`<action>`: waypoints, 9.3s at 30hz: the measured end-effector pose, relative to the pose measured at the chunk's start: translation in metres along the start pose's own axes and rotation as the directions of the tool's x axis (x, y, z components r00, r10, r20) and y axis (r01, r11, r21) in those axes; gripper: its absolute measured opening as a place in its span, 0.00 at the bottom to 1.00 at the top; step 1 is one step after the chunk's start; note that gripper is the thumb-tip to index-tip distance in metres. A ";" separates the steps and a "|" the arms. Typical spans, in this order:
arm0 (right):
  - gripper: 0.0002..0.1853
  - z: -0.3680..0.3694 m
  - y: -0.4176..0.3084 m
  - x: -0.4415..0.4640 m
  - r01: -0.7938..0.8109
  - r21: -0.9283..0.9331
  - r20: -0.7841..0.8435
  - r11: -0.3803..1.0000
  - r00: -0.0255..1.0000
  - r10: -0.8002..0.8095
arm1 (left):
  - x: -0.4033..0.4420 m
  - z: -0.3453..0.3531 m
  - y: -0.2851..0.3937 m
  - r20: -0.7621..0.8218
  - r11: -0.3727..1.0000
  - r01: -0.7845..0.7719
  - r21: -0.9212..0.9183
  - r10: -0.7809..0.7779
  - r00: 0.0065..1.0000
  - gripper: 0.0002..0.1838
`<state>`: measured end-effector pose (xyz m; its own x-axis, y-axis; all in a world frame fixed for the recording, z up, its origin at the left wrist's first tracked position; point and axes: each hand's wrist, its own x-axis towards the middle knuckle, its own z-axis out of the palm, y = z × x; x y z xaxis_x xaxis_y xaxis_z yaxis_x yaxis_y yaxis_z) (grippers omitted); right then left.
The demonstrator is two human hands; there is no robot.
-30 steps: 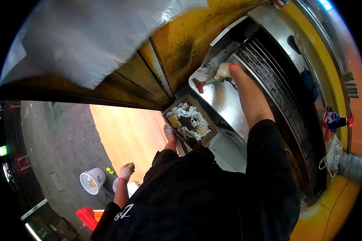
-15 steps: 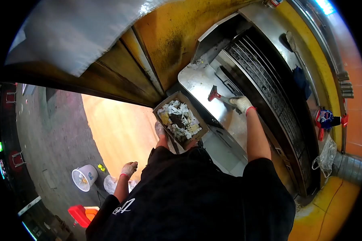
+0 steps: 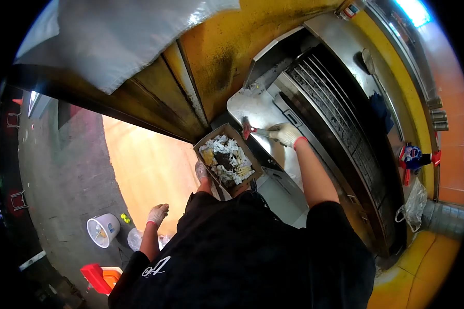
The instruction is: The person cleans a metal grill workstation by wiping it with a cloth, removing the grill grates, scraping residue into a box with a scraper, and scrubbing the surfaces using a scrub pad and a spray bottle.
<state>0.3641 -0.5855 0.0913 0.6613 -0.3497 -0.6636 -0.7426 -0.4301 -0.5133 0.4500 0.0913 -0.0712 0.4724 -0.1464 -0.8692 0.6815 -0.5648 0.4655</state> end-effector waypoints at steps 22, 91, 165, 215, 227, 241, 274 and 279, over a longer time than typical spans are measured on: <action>0.23 -0.195 -0.167 0.125 -0.329 -0.202 -0.719 0.923 0.690 0.089 | 0.016 -0.032 -0.024 0.027 0.982 0.069 -0.178 -0.065 0.997 0.16; 0.21 -0.056 -0.159 0.076 -0.254 -0.579 -0.459 0.774 0.887 -0.052 | 0.050 0.005 -0.059 0.061 0.997 0.077 -0.031 -0.075 0.995 0.21; 0.21 0.038 -0.142 0.051 0.052 -0.747 -0.221 0.663 0.921 -0.320 | 0.030 0.018 -0.038 0.043 0.999 0.044 0.006 -0.044 0.998 0.15; 0.12 0.068 0.064 0.010 0.067 0.508 0.019 0.859 0.996 -0.089 | 0.033 0.027 0.030 0.042 0.982 0.047 0.185 -0.055 0.998 0.25; 0.10 0.040 0.054 -0.032 0.053 0.799 -0.106 0.599 0.993 0.053 | 0.032 0.019 0.018 0.134 0.905 -0.162 0.393 0.118 0.984 0.19; 0.30 0.106 -0.011 -0.019 0.105 0.047 0.098 0.993 0.989 -0.109 | 0.023 0.020 0.052 0.121 0.999 0.008 0.039 -0.013 0.993 0.16; 0.28 0.346 0.218 0.038 -0.050 -0.052 0.067 0.997 0.996 0.054 | -0.304 0.185 -0.252 -0.186 0.901 0.324 0.288 -0.279 0.942 0.25; 0.27 0.308 0.245 -0.065 -0.372 0.911 0.386 0.176 0.921 -0.054 | -0.282 0.168 -0.330 -0.152 0.958 0.193 0.214 -0.162 0.975 0.26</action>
<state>0.1068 -0.4119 -0.1585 0.6079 0.0225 -0.7937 -0.4730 0.8131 -0.3393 -0.0018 0.1828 -0.0075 0.4348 0.0725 -0.8976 0.6242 -0.7427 0.2424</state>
